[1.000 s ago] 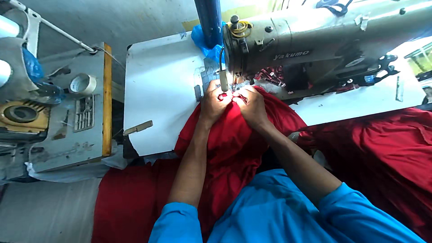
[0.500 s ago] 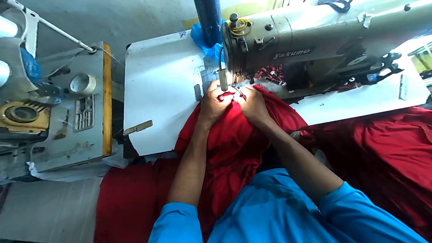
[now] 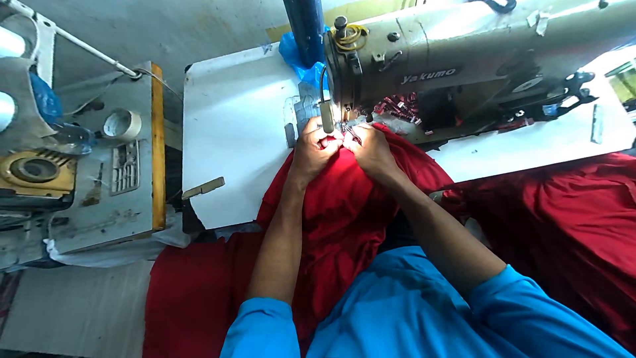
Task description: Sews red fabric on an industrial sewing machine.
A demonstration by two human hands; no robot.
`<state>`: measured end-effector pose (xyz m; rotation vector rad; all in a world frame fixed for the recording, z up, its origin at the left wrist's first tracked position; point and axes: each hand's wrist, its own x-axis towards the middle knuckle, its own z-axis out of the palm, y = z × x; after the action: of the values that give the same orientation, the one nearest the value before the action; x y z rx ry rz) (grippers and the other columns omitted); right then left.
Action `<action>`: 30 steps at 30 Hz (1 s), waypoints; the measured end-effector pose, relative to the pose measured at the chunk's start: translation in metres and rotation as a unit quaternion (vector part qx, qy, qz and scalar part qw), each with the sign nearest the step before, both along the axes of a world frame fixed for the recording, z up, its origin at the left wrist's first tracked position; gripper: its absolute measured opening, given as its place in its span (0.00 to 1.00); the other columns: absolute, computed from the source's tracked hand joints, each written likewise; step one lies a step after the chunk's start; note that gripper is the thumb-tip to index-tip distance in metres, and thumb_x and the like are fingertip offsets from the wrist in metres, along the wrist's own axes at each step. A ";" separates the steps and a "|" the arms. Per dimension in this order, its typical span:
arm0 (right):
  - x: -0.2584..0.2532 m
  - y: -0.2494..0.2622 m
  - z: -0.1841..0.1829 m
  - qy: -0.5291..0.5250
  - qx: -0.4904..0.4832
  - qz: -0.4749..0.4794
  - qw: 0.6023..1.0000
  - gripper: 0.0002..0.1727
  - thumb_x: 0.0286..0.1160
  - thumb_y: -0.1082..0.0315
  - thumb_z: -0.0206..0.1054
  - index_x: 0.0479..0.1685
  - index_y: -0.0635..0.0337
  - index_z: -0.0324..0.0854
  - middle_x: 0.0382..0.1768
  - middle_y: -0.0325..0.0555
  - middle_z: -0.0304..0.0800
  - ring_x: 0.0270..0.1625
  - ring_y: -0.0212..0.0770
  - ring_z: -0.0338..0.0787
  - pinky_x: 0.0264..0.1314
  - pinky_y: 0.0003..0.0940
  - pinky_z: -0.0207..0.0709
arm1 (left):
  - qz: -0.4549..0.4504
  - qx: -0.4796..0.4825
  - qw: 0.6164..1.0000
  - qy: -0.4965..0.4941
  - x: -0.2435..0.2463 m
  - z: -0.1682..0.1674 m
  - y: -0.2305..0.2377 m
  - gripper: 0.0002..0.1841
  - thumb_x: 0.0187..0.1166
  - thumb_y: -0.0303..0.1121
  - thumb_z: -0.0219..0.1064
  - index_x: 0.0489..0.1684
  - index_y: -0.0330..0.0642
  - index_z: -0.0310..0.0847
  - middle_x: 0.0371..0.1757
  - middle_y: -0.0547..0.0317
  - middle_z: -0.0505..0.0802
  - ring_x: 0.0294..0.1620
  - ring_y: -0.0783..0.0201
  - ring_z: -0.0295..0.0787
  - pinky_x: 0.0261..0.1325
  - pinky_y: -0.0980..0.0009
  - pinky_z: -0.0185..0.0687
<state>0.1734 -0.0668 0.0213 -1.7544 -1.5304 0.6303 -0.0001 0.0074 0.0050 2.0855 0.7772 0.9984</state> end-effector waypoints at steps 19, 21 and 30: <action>0.045 -0.036 -0.008 -0.170 0.120 0.050 0.977 0.15 0.80 0.69 0.65 0.58 0.47 0.92 0.70 0.43 0.86 0.59 0.46 0.92 0.53 0.50 0.89 | 0.067 -0.009 0.976 0.208 0.009 0.005 0.002 0.13 0.81 0.49 0.65 0.35 0.53 0.88 0.71 0.67 0.84 0.64 0.68 0.84 0.61 0.57 0.85; 0.043 -0.033 -0.013 -0.203 0.122 0.048 0.970 0.15 0.78 0.68 0.64 0.58 0.45 0.91 0.69 0.43 0.86 0.53 0.47 0.93 0.45 0.51 0.89 | 0.070 -0.021 0.973 0.219 0.011 0.006 0.005 0.12 0.80 0.50 0.66 0.34 0.56 0.88 0.69 0.69 0.84 0.62 0.69 0.85 0.59 0.56 0.86; 0.042 -0.033 -0.014 -0.210 0.117 0.044 0.970 0.15 0.77 0.69 0.65 0.58 0.47 0.91 0.68 0.44 0.86 0.49 0.48 0.93 0.40 0.50 0.88 | 0.091 -0.031 0.964 0.247 0.019 0.009 0.005 0.12 0.77 0.51 0.68 0.33 0.56 0.88 0.64 0.69 0.86 0.63 0.69 0.83 0.60 0.55 0.84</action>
<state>0.2152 -0.1003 0.0074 -1.7128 -1.8883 0.1077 0.0190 0.0128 0.0139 2.2665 1.2494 0.5301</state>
